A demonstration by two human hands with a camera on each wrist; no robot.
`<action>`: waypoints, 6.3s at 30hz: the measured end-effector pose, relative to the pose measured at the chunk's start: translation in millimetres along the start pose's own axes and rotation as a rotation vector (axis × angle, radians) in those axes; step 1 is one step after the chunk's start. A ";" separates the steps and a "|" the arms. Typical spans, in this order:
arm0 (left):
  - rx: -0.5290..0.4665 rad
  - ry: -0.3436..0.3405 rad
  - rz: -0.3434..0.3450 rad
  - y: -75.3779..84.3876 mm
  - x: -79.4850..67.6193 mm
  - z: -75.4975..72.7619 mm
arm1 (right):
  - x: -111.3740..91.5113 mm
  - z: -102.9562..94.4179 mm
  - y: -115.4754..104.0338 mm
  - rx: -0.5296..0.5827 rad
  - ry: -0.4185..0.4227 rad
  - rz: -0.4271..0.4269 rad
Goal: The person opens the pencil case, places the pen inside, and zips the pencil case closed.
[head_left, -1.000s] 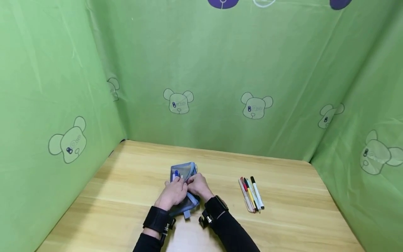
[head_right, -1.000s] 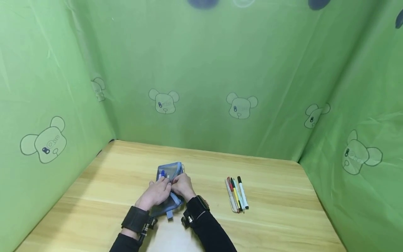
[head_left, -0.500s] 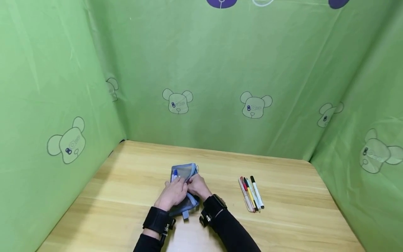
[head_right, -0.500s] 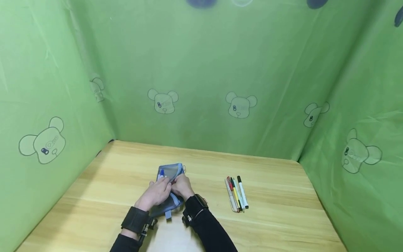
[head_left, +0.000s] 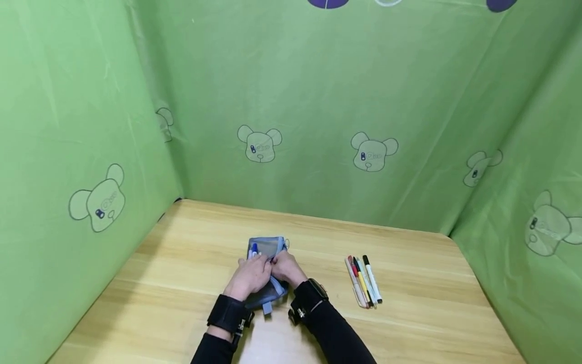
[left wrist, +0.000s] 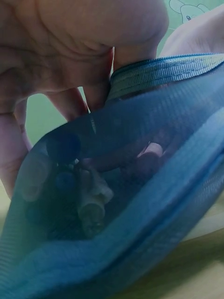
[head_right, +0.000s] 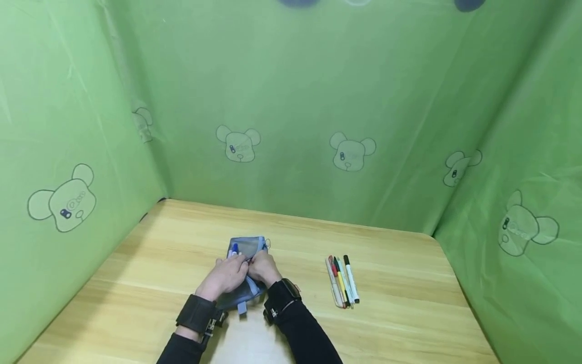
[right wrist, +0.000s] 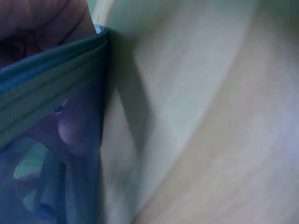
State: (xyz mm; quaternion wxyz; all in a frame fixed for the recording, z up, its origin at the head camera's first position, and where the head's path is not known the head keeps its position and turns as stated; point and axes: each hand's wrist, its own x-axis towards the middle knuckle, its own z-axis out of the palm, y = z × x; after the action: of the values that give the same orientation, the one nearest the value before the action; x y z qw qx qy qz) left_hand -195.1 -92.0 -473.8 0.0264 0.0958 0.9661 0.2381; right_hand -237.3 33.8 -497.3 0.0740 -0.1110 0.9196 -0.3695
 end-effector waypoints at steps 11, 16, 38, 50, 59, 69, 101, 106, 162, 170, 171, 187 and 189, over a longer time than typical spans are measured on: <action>-0.037 -0.068 -0.024 1.5 3.8 1.0 | -0.1 -6.0 3.8 0.016 -0.087 0.031; -0.031 -0.086 -0.031 1.9 4.2 0.0 | 0.1 -10.8 5.0 0.070 -0.155 0.000; 0.000 -0.059 -0.019 0.9 -3.4 -5.2 | -22.1 -82.6 -8.0 -0.139 0.070 0.153; -0.018 -0.081 -0.020 3.2 -7.6 -3.0 | -47.3 -112.1 19.3 -0.350 0.186 0.237; 0.002 -0.063 -0.006 3.5 -7.6 -1.4 | -54.9 -130.0 36.1 -0.391 0.193 0.332; 0.015 -0.065 -0.013 4.3 -5.5 -2.8 | -58.6 -138.7 58.1 -0.412 0.118 0.410; -0.017 -0.084 -0.015 4.0 -8.8 -1.0 | -69.3 -125.3 82.3 -0.418 0.007 0.377; -0.004 -0.081 -0.004 4.7 -7.8 -1.0 | -67.6 -127.8 82.9 -0.401 0.012 0.372; -0.015 -0.085 -0.021 3.2 -9.2 -1.7 | -23.2 -112.2 -5.1 -0.158 0.143 0.289; -0.008 -0.081 -0.013 5.6 -8.4 -3.1 | -16.6 -103.1 -13.8 -0.126 0.135 0.282; -0.009 -0.080 -0.012 5.6 -8.4 -3.0 | -16.1 -101.7 -14.7 -0.122 0.132 0.274; -0.001 -0.085 -0.005 6.1 -7.0 -3.7 | -2.9 -78.5 -27.4 0.052 0.082 0.222; 0.001 -0.077 -0.003 6.2 -7.4 -4.3 | -1.0 -75.5 -27.5 0.081 0.073 0.227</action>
State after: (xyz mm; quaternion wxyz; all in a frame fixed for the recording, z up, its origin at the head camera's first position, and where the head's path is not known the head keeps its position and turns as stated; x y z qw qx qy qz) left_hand -187.1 -90.0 -467.1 0.0639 0.1035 0.9647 0.2338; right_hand -248.7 64.8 -424.0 0.0863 0.0104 0.9126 -0.3995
